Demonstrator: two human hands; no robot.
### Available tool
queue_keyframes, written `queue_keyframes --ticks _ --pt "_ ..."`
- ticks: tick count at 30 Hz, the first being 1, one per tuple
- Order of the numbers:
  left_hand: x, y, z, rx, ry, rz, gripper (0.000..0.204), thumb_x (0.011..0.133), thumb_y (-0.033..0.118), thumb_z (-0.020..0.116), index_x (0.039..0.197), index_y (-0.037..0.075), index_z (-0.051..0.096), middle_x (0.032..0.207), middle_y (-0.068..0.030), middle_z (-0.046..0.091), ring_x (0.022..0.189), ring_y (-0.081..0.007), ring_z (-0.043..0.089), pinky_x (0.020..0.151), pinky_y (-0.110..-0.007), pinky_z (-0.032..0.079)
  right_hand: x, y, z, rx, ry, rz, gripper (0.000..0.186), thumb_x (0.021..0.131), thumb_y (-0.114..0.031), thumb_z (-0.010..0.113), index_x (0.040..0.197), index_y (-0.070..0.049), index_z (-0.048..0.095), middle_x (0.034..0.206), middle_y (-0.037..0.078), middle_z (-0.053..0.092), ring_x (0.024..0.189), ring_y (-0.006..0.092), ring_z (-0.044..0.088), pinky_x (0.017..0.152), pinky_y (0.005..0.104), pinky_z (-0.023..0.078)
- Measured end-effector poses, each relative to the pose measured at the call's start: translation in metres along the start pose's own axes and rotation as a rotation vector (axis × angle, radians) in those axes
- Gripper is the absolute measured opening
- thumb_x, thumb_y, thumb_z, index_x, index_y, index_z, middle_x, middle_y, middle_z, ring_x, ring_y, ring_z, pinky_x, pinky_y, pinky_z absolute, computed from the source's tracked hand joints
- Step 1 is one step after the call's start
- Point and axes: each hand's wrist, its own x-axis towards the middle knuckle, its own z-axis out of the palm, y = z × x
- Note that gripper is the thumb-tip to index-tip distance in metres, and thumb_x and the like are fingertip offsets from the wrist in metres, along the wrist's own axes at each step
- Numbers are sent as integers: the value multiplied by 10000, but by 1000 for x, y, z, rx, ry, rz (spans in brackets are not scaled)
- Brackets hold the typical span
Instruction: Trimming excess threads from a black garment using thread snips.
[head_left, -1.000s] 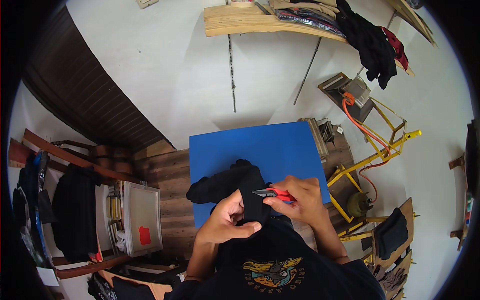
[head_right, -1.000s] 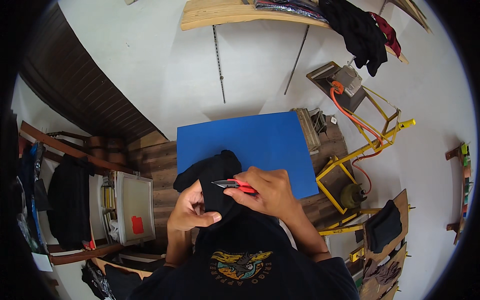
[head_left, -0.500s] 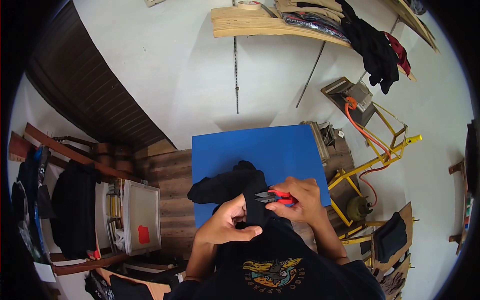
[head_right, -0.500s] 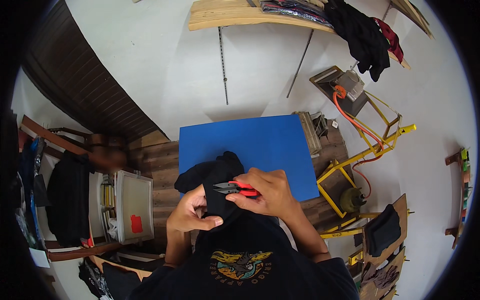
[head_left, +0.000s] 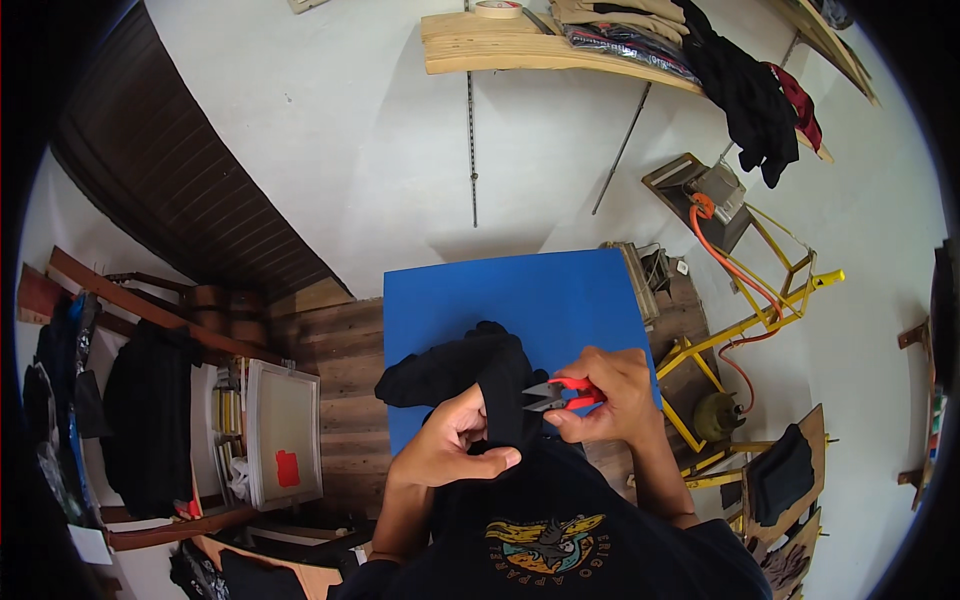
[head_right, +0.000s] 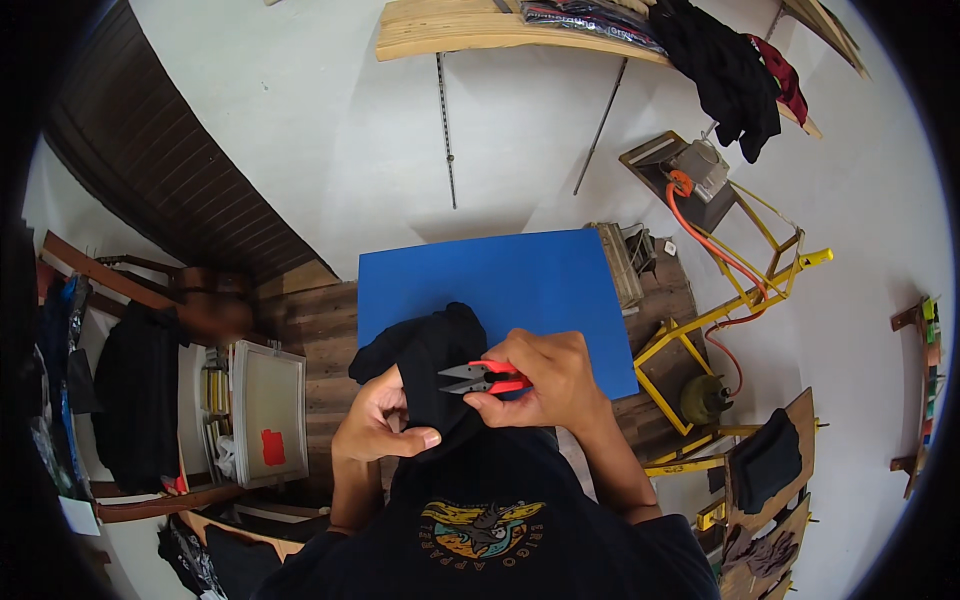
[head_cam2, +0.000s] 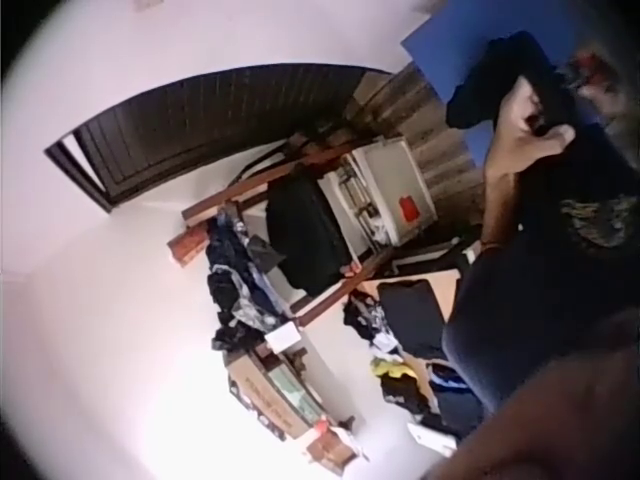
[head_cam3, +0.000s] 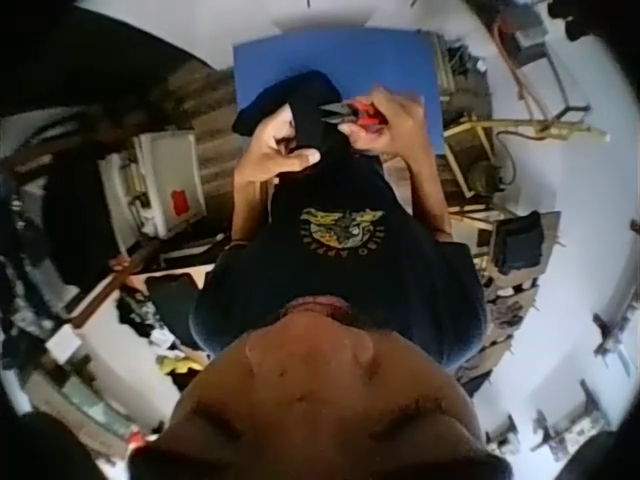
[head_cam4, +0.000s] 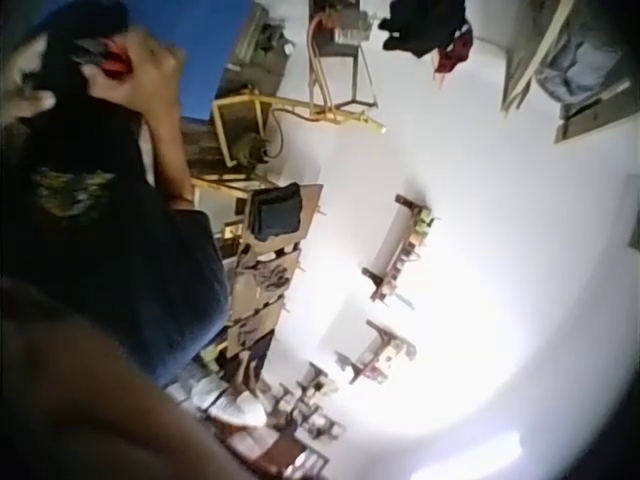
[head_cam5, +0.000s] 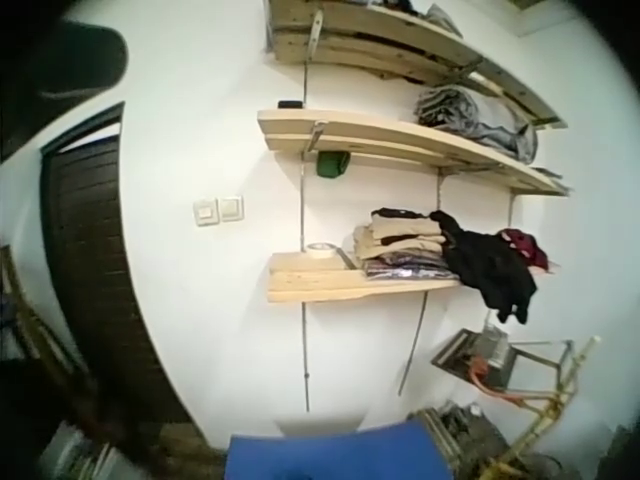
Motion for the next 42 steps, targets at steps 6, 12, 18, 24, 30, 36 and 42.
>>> queue_keyframes --ticks 6,12,18,24,30,36,42 --pt "5 2 4 -1 -27 -53 646 772 -61 684 1353 -5 406 894 34 532 790 -24 485 700 -190 393 5 -1 11 4 97 13 366 637 -285 851 815 -49 636 593 39 559 445 187 530 423 267 395" --pt "4 1 2 6 -50 -68 686 773 -64 677 1389 5 383 913 30 531 811 -33 491 727 -195 399 -1 1 11 -4 21 47 373 635 -276 864 815 -46 633 612 48 572 454 187 529 425 273 396" --pt "5 -5 0 7 -48 -39 643 777 -61 681 1357 14 412 905 34 534 797 -32 489 700 -200 403 -3 -3 17 143 104 92 339 703 -237 834 866 -35 617 629 33 580 476 128 509 444 250 365" --pt "12 -18 0 142 1 5 581 788 -23 704 1311 24 456 920 29 536 806 -37 490 676 -208 401 2 -25 25 518 29 676 224 819 -167 758 855 -36 579 645 -72 455 595 12 358 517 194 293" --pt "24 -24 2 79 208 245 377 855 33 661 1219 -7 575 1160 -40 515 951 -100 506 773 -246 426 4 -24 29 594 34 704 178 863 -118 711 822 -43 554 637 -76 447 589 10 354 513 194 291" --pt "34 -23 6 -211 409 226 165 910 5 590 1067 -45 600 994 -33 587 960 -109 539 866 -268 428 -1 -26 36 482 31 617 168 866 -119 710 844 -31 568 617 -57 467 586 13 382 507 199 308" --pt "42 -16 12 -180 399 256 216 836 -103 607 1042 -40 595 984 -5 517 921 -80 511 827 -238 426 -2 -7 17 323 -60 336 277 786 -176 773 907 -4 593 659 21 519 548 92 452 501 236 345"
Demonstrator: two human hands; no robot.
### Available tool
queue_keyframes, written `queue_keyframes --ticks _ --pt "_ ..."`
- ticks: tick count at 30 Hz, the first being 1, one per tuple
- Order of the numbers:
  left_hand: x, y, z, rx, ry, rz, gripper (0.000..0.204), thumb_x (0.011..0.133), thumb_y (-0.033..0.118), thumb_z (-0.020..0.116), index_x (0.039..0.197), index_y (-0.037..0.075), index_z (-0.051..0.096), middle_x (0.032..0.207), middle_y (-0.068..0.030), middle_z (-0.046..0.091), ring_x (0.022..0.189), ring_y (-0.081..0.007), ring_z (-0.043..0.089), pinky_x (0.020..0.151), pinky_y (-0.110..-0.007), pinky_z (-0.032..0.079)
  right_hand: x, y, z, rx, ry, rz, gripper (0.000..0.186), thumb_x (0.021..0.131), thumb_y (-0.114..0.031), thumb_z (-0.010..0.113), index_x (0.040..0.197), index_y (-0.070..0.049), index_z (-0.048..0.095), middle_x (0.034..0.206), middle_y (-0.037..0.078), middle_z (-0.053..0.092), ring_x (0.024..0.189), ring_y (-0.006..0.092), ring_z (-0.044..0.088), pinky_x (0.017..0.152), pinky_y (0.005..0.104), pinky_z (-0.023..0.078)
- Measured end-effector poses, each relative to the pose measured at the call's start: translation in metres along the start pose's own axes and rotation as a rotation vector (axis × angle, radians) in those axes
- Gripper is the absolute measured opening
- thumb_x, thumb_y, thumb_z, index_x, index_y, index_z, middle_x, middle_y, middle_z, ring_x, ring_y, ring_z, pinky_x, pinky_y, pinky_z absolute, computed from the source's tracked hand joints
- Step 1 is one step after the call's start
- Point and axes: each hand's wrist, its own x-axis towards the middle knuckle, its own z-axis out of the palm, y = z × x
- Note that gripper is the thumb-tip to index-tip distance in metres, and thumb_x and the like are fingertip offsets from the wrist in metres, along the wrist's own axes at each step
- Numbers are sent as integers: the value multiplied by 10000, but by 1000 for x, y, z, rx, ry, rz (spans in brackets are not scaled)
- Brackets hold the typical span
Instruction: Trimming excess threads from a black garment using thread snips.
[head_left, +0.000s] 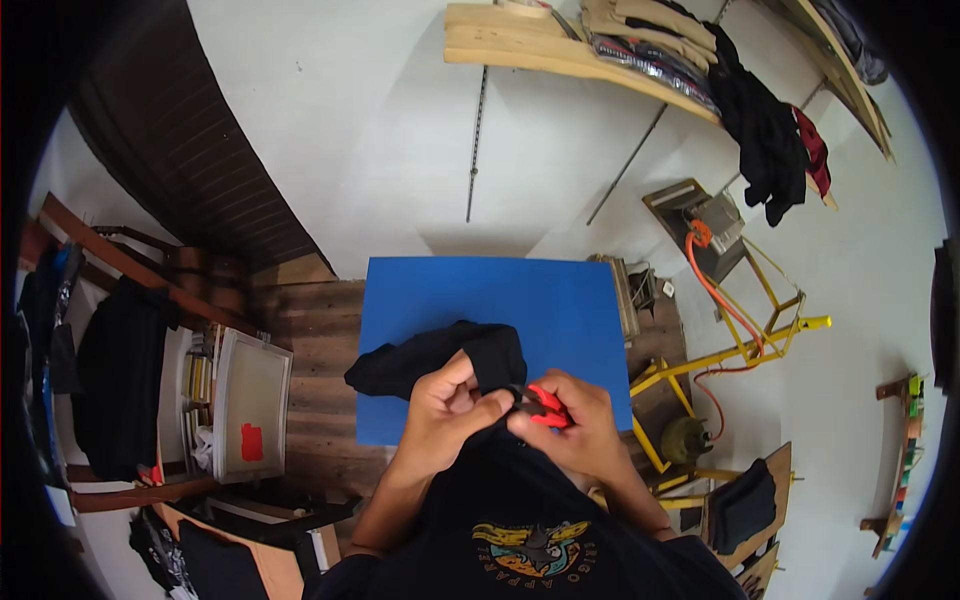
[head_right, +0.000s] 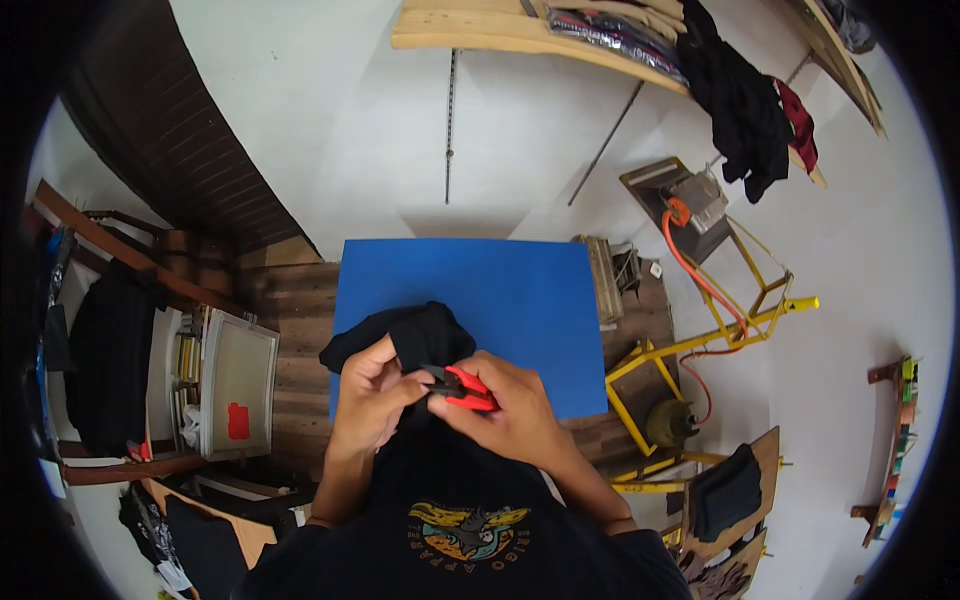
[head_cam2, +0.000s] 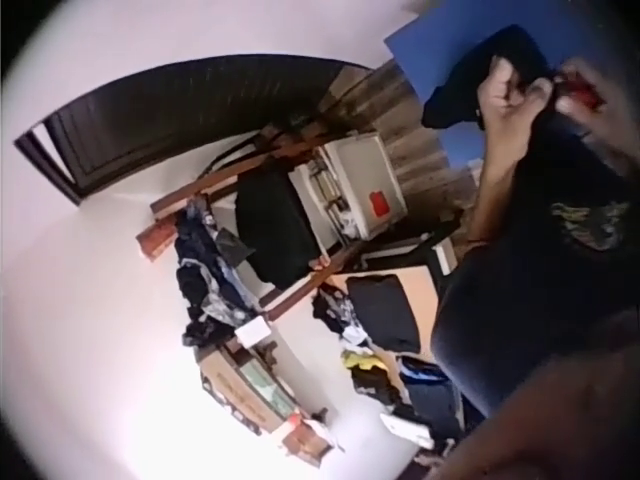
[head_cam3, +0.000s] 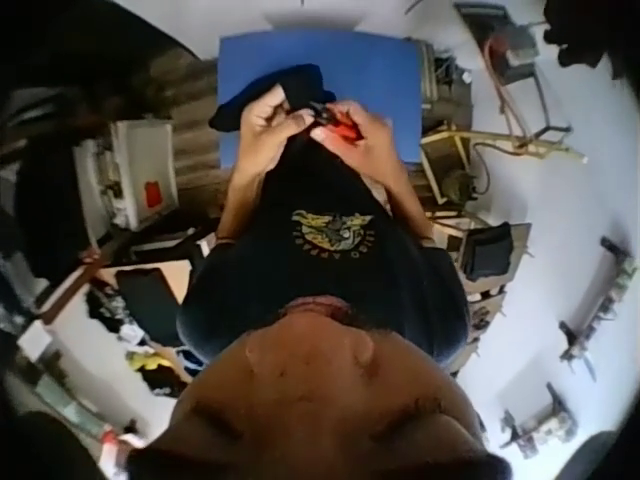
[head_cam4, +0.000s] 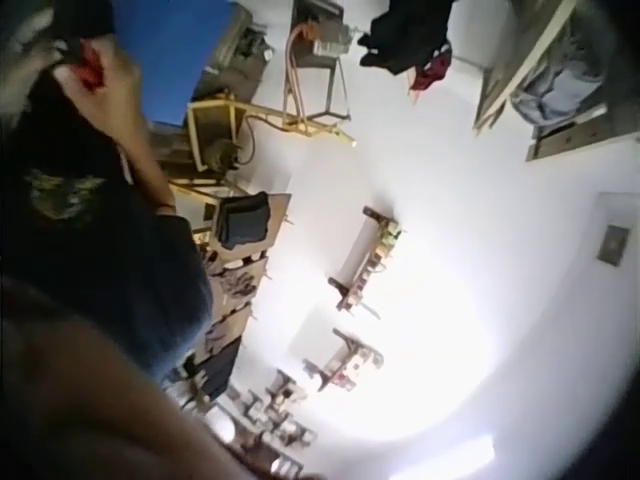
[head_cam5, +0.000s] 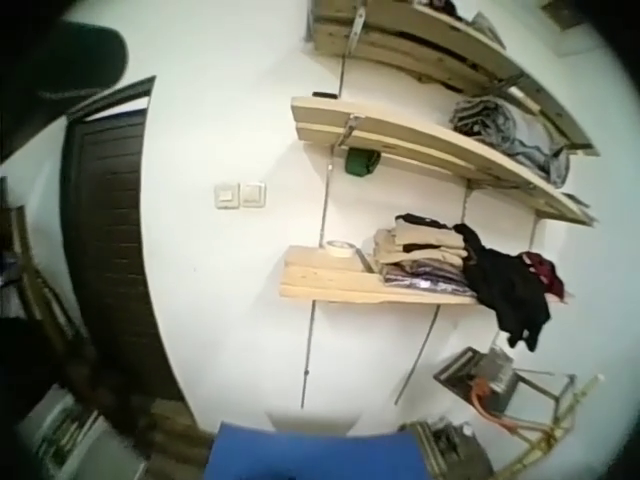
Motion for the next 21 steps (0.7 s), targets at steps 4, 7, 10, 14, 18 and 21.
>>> queue_keyframes --ticks 4,7,10,14,18,21 --pt "2 5 5 106 -69 -40 283 789 -150 596 1048 -37 588 948 7 469 891 -61 485 788 -216 410 7 8 -40 -206 -75 -167 419 750 -305 774 996 -5 615 687 67 506 523 184 484 484 274 369" --pt "7 -1 13 155 -179 -84 302 790 -155 597 1068 -38 581 951 7 447 907 -56 479 776 -207 413 8 14 -55 -365 -63 -256 407 736 -309 785 963 -13 624 683 76 516 491 199 479 447 288 368" --pt "12 0 30 86 -218 -136 315 789 -158 599 1081 -42 579 994 4 426 915 -57 481 772 -207 428 7 17 -69 -429 -48 -325 383 725 -317 791 911 -22 633 666 74 524 458 211 473 414 299 361" --pt "24 -5 50 138 -290 -166 356 794 -158 598 1131 -46 573 1074 -1 413 972 -71 501 829 -221 445 -2 13 -96 -535 -36 -282 333 719 -292 801 877 -44 643 681 28 546 498 175 547 445 294 422" --pt "30 -7 79 166 -324 -242 424 786 -156 609 1190 -36 556 1102 -4 418 1062 -91 515 884 -239 451 -11 15 -119 -492 32 -304 309 721 -275 798 848 -42 639 671 28 540 481 170 534 437 295 414" --pt "36 -20 89 209 -400 -237 492 775 -156 621 1240 -20 538 1125 -6 420 1074 -101 526 891 -248 462 -23 22 -135 -504 73 -300 304 719 -268 797 843 -40 638 665 28 541 474 174 533 433 295 413"
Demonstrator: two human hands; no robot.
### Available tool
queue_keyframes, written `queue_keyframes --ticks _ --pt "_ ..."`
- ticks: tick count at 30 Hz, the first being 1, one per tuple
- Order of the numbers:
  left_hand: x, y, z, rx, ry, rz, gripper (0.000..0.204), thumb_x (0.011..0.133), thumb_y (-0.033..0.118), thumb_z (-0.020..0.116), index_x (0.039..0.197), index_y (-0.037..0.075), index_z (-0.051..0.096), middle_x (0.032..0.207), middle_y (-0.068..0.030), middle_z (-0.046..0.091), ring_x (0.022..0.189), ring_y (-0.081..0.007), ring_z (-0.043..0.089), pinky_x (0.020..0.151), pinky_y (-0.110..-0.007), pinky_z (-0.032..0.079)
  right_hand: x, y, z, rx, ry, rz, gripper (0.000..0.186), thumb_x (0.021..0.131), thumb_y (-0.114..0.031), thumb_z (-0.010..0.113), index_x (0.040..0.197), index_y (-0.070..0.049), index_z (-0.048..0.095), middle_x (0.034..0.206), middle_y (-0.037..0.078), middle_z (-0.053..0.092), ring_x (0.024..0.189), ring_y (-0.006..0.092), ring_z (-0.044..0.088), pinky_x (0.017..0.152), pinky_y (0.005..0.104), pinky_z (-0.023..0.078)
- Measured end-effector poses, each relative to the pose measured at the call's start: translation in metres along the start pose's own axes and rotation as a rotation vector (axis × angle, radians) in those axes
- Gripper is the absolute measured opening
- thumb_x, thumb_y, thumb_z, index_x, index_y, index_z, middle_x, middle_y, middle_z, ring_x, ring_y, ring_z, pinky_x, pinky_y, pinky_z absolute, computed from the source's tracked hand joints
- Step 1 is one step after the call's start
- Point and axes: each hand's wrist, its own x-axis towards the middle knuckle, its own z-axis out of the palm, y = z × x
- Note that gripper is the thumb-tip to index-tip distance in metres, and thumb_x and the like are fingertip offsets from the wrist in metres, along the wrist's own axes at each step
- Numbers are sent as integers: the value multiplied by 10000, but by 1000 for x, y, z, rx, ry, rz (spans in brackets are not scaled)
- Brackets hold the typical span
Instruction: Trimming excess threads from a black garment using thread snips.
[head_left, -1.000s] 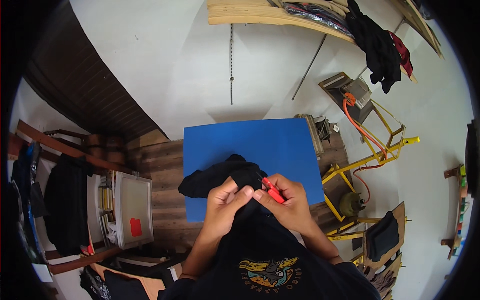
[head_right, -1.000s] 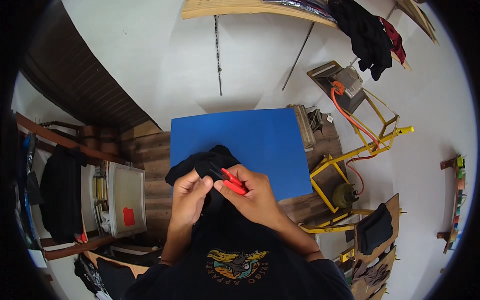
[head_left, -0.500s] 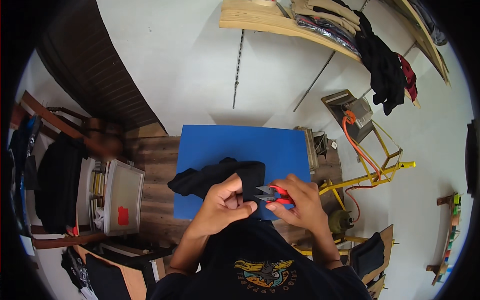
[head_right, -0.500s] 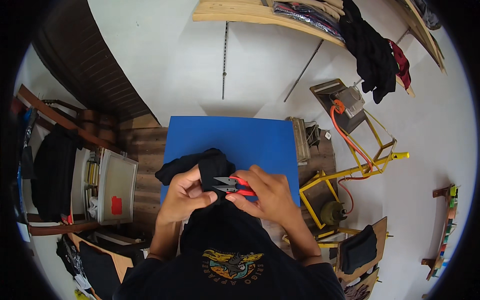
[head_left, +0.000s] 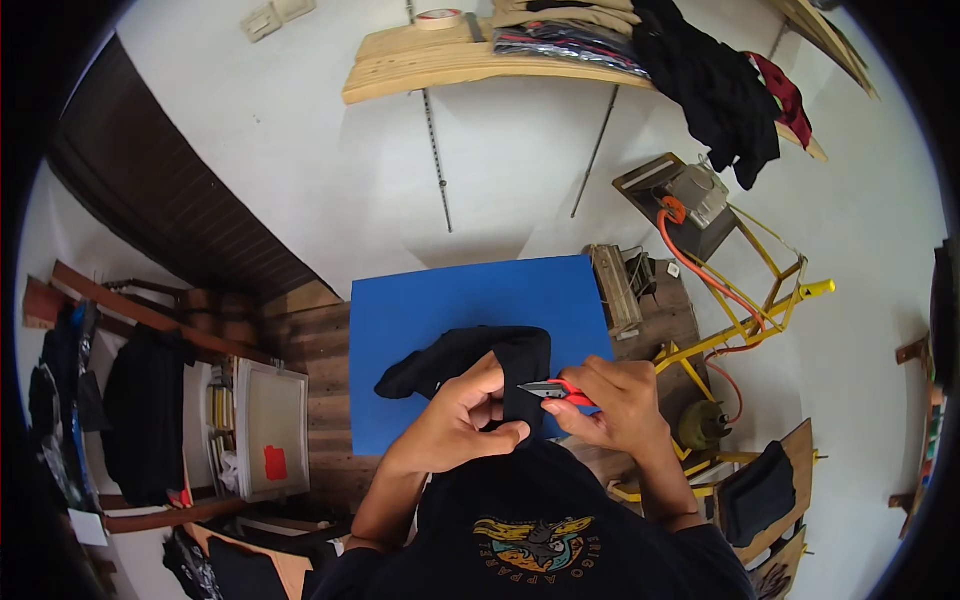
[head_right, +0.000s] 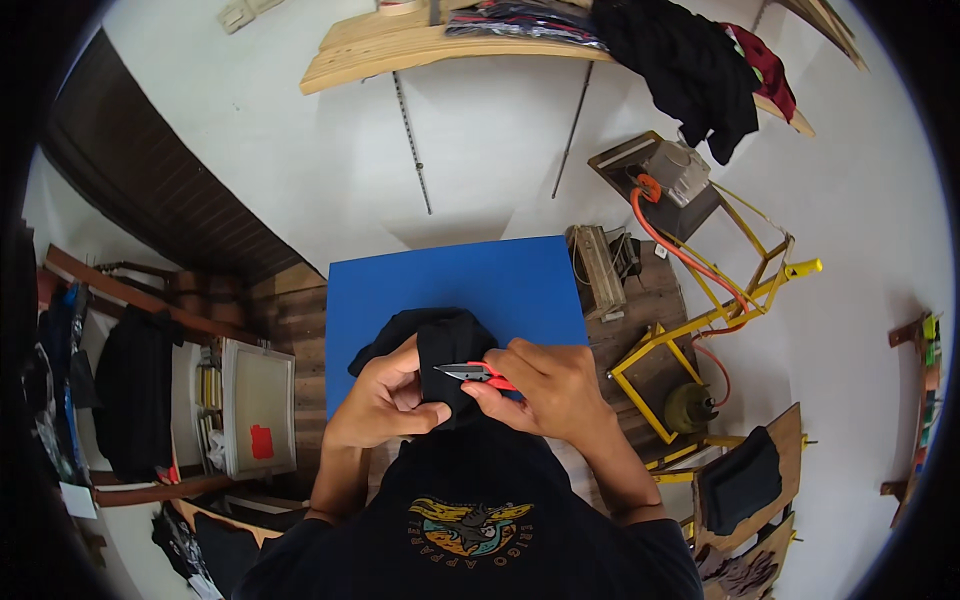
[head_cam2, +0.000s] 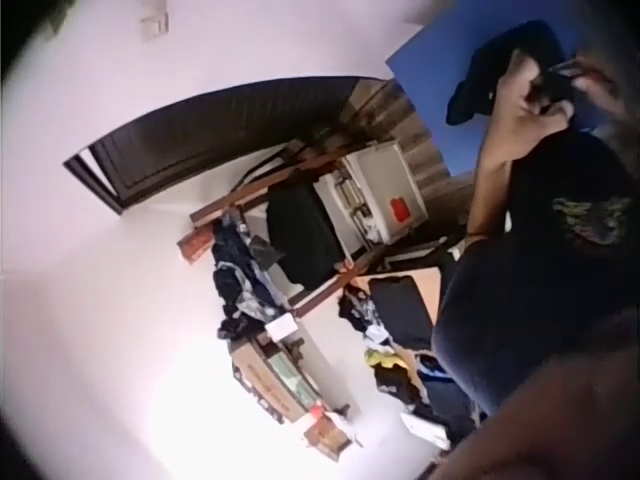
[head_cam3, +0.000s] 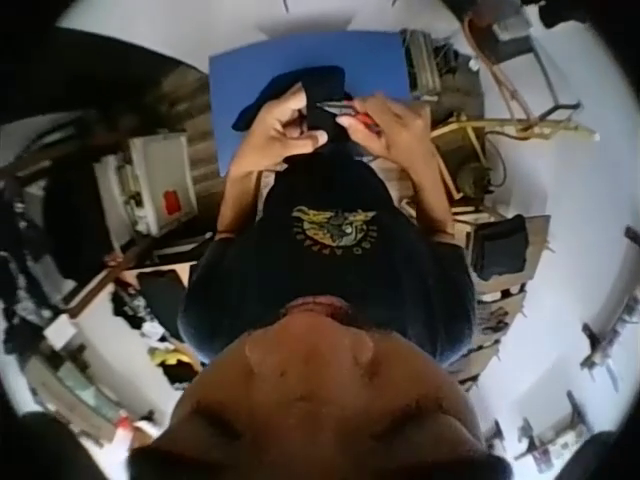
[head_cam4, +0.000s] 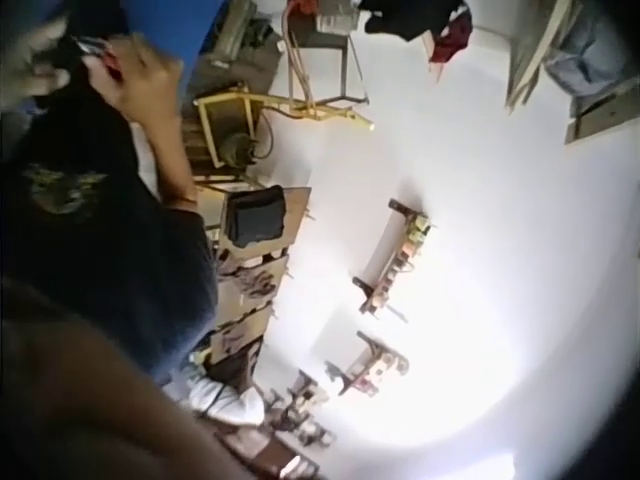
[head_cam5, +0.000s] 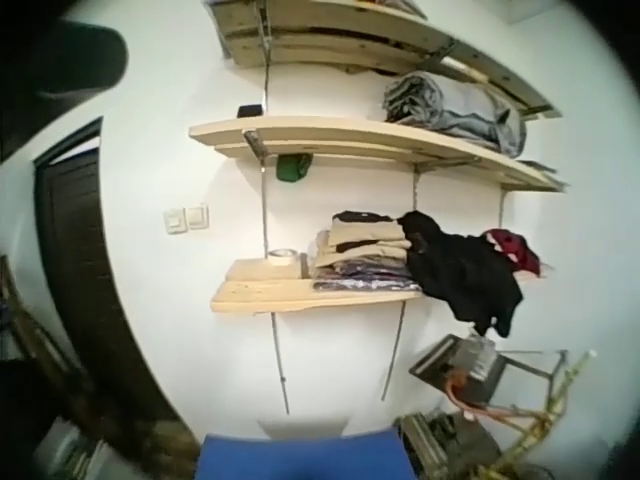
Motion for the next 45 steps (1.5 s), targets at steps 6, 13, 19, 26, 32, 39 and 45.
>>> queue_keyframes --ticks 6,13,19,26,32,39,45 --pt "17 -10 22 63 -111 -11 633 769 -146 625 1356 12 453 1240 -19 339 1088 -108 512 900 -261 465 -20 17 -15 34 101 14 287 706 -256 789 816 -45 628 632 51 537 454 208 522 404 296 385" --pt "17 -25 36 218 -161 68 713 753 -117 646 1403 40 398 1380 -65 262 1212 -152 409 880 -265 473 -33 37 -15 102 153 -19 277 719 -246 778 820 -39 623 614 68 534 466 227 526 423 301 407" --pt "10 -30 48 348 -42 79 667 754 -87 665 1370 50 446 1405 -89 246 1261 -186 358 825 -253 492 -41 41 8 725 93 469 259 820 -244 734 853 -39 579 668 -4 572 555 59 509 505 207 382" --pt "1 -45 40 305 176 101 528 783 -75 658 1285 28 532 1357 -89 352 1259 -184 385 863 -262 469 -30 28 32 1139 118 613 253 824 35 697 894 -64 475 832 -15 515 685 16 424 618 167 359" --pt "28 -59 45 -417 548 95 245 915 24 590 1152 -24 623 1069 -54 665 998 -121 597 906 -261 442 -32 17 34 1002 211 538 265 829 56 674 877 -62 442 819 11 514 673 36 417 597 177 356" --pt "40 -61 56 -356 468 180 224 905 5 601 1125 -23 629 1057 -44 647 982 -99 586 879 -254 454 -47 14 34 946 538 636 261 816 52 662 840 -65 430 803 29 506 644 67 418 588 211 364" --pt "37 -66 47 -220 434 191 204 871 -37 627 1074 -22 615 991 -4 562 932 -73 522 829 -233 424 -50 46 19 636 134 300 271 822 -154 690 988 2 543 754 43 519 616 111 478 581 225 383"
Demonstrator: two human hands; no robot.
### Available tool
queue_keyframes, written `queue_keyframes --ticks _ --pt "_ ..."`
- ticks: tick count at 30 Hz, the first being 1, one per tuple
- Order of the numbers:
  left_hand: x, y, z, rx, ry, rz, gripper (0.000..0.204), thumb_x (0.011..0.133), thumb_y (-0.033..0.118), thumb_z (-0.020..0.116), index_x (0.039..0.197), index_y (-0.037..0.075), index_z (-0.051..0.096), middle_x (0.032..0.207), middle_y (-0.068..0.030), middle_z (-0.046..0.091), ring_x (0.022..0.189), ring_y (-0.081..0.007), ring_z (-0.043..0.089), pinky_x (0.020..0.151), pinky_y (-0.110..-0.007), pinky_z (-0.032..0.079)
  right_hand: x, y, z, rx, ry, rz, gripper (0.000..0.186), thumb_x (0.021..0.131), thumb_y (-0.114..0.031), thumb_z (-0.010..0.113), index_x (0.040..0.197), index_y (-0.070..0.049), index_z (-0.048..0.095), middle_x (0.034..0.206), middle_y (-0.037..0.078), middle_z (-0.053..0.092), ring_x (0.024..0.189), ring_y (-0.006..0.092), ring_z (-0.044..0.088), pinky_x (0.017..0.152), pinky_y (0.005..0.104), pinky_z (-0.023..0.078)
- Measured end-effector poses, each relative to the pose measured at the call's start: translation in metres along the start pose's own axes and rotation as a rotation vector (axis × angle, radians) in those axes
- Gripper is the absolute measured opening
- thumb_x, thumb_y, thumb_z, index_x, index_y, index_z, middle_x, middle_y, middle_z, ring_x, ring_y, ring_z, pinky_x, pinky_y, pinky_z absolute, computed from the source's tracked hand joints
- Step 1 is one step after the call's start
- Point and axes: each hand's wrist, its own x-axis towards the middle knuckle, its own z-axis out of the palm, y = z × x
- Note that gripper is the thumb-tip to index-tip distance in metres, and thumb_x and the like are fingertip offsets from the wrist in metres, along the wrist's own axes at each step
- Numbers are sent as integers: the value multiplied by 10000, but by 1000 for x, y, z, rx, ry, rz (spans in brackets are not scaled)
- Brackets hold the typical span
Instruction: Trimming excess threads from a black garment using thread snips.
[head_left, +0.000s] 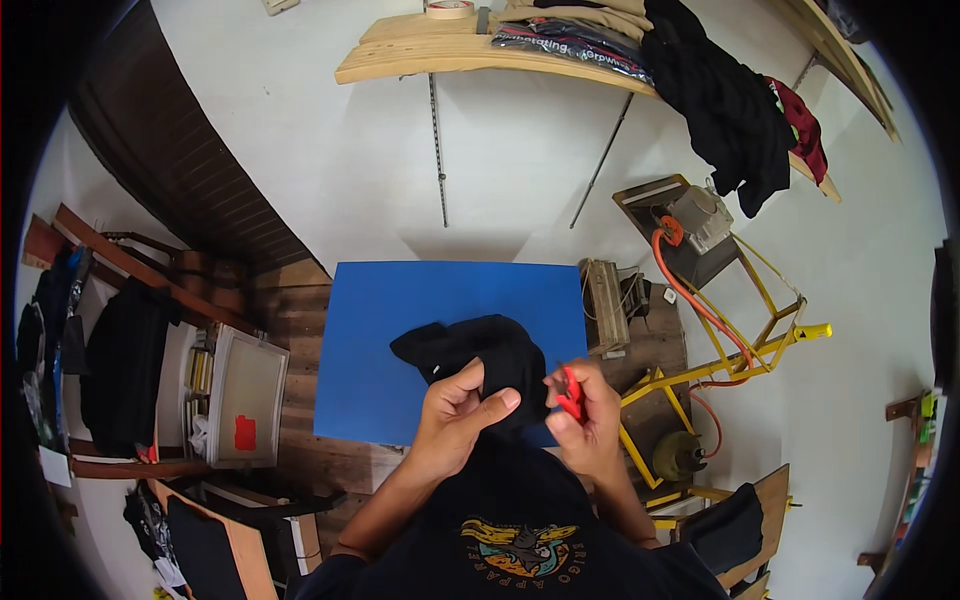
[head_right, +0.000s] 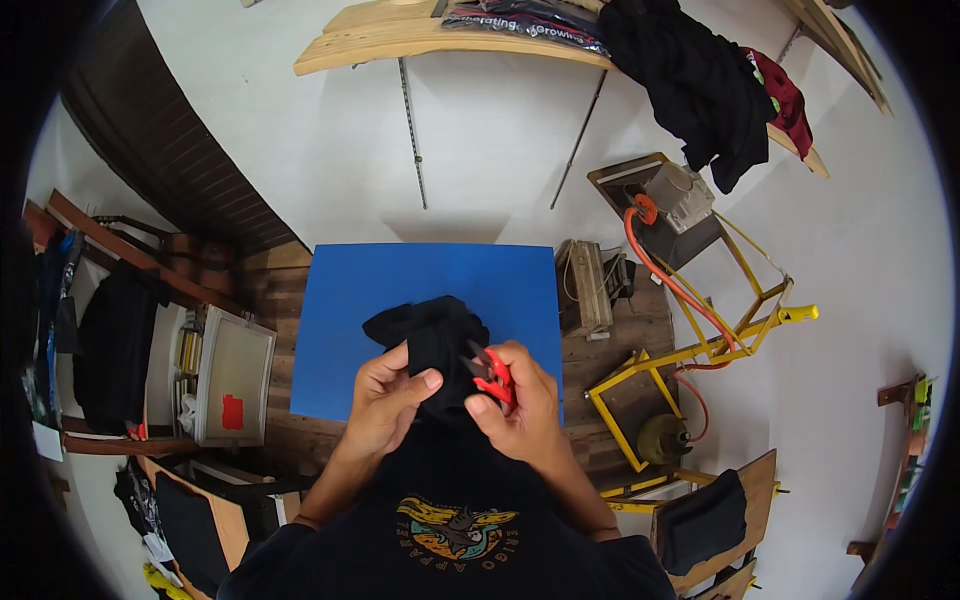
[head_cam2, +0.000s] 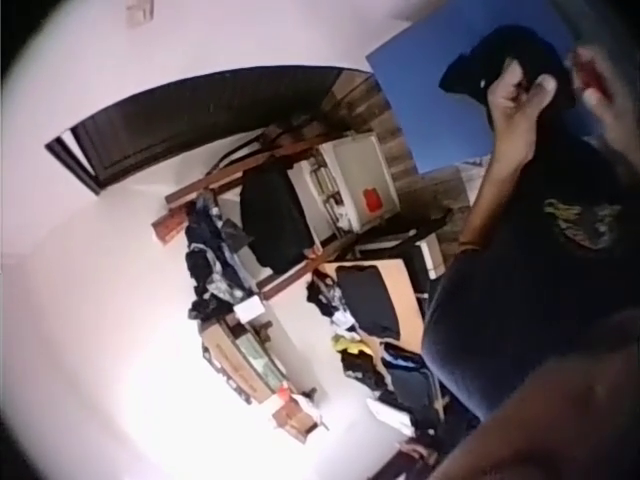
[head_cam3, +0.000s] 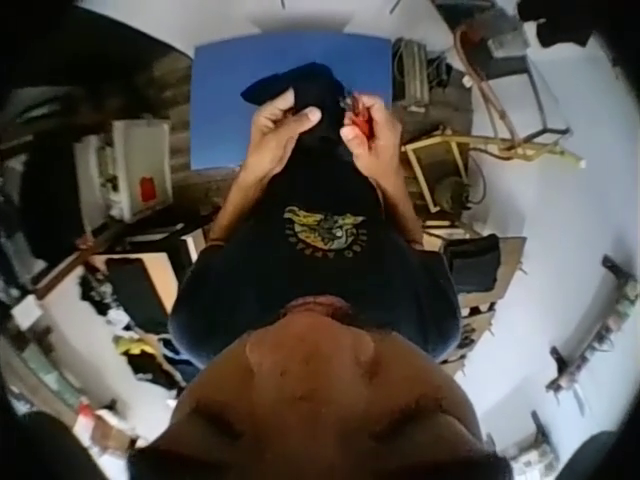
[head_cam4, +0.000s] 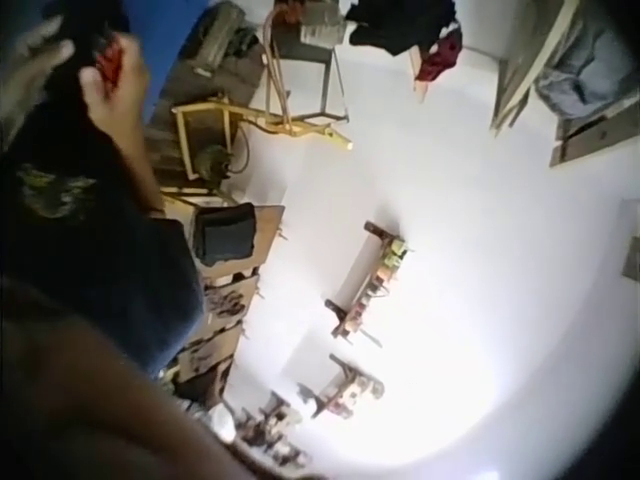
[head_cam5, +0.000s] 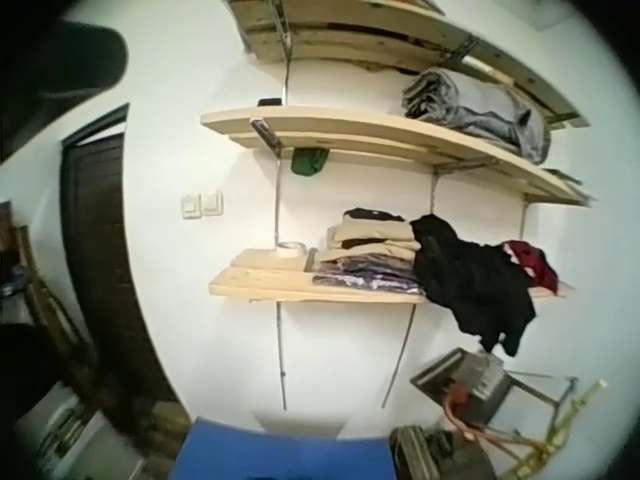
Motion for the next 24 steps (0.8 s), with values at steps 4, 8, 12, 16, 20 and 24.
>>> queue_keyframes --ticks 4,8,12,16,20,24 --pt "-6 15 1 169 -126 -12 171 856 -39 646 1019 -19 603 983 2 513 883 -57 474 764 -201 385 9 -1 -8 -283 -149 -121 311 788 -273 733 897 -10 607 644 69 518 494 170 491 463 277 374" --pt "-17 10 -16 181 -202 -92 185 858 -23 657 1031 -10 594 945 14 521 852 -47 475 724 -195 378 10 -1 -11 -404 -119 -264 333 772 -307 752 868 -18 618 615 62 522 449 183 477 427 290 369" --pt "-27 12 -20 183 -275 -164 253 850 3 686 1080 -4 581 920 23 554 822 -36 500 692 -206 399 7 -8 -12 -532 -136 -370 288 704 -245 806 813 -51 624 592 32 531 449 180 521 408 291 393" --pt "-33 25 -8 214 -297 -186 294 846 20 701 1112 -3 577 919 22 561 819 -35 511 697 -211 418 0 -12 -8 -509 -79 -349 278 708 -241 800 803 -48 623 582 27 523 441 182 512 402 294 386" --pt "-41 24 -9 258 -321 -173 301 845 24 703 1117 -3 577 911 26 556 811 -39 504 694 -216 425 -7 -15 -7 -514 -80 -329 263 733 -229 788 814 -41 623 600 49 525 467 165 513 429 277 394" --pt "-46 14 -18 527 -403 -113 270 854 55 704 1085 -7 578 903 29 545 780 -62 485 674 -227 428 -18 -17 4 -115 -19 76 267 826 -249 739 844 -30 587 662 6 522 589 41 453 541 204 349"
